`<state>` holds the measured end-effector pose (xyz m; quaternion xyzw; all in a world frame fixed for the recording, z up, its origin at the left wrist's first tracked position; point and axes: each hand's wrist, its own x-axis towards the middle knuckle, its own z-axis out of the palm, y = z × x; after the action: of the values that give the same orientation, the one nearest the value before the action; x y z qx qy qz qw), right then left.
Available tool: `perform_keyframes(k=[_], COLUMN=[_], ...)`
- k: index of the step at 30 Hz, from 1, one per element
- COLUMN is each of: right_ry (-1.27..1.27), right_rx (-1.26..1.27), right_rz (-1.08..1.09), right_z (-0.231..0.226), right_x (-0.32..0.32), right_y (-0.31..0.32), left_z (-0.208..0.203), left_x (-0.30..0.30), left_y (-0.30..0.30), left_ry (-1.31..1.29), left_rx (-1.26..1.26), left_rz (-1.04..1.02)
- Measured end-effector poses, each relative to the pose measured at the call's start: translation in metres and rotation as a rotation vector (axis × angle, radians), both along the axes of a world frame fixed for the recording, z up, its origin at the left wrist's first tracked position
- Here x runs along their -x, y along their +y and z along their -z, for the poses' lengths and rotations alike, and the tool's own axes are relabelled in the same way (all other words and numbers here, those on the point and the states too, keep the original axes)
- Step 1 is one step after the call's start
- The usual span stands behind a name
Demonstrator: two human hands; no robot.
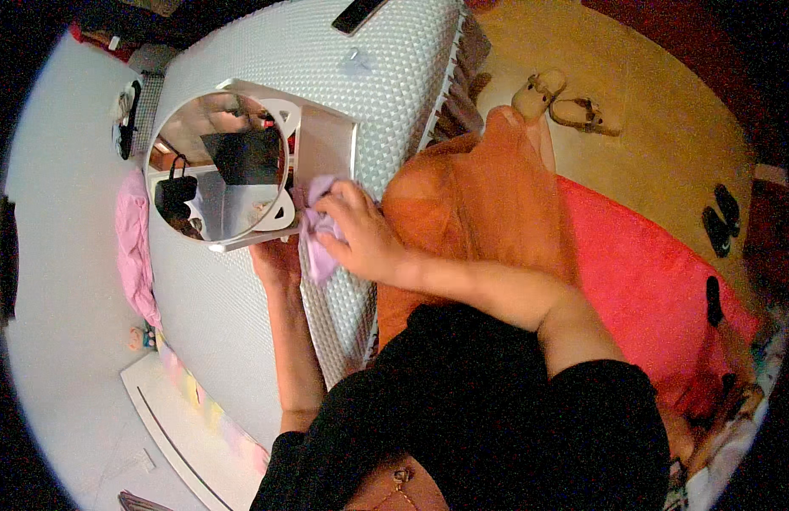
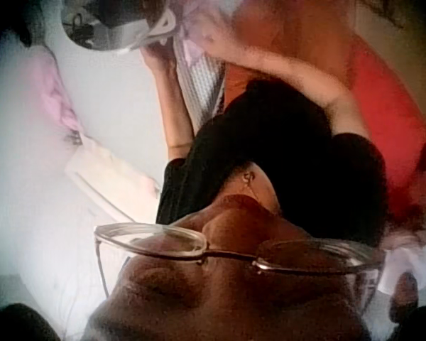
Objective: The person cleans a white cat-shaped makeup mirror with a purple cloth. They wipe the mirror surface, the frame, and the interior compartments containing makeup items. The person rotates the mirror to clean all sides and the back.
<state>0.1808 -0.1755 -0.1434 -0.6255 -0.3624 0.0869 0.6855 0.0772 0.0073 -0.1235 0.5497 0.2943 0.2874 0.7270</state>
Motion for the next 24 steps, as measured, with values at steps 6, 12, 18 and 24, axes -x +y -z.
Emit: perform_keyframes(k=[6, 12, 18, 24], right_ry=[0.082, 0.085, 0.039, -0.113], right_rx=[0.068, 0.078, 0.221, 0.314], right_rz=[0.159, -0.042, 0.015, 0.102], right_z=[0.018, -0.017, -0.032, -0.024], right_x=[-0.055, -0.006, 0.006, 0.005], right_y=[0.013, -0.02, -0.006, 0.009], left_z=[-0.007, -0.001, 0.01, -0.005], left_x=[-0.009, 0.007, -0.013, -0.028], left_y=[0.0, 0.057, 0.095, 0.074], left_ry=[0.011, -0.082, -0.087, -0.096], left_rx=[0.038, 0.058, 0.236, 0.322], left_rz=[-0.022, 0.013, 0.146, 0.187])
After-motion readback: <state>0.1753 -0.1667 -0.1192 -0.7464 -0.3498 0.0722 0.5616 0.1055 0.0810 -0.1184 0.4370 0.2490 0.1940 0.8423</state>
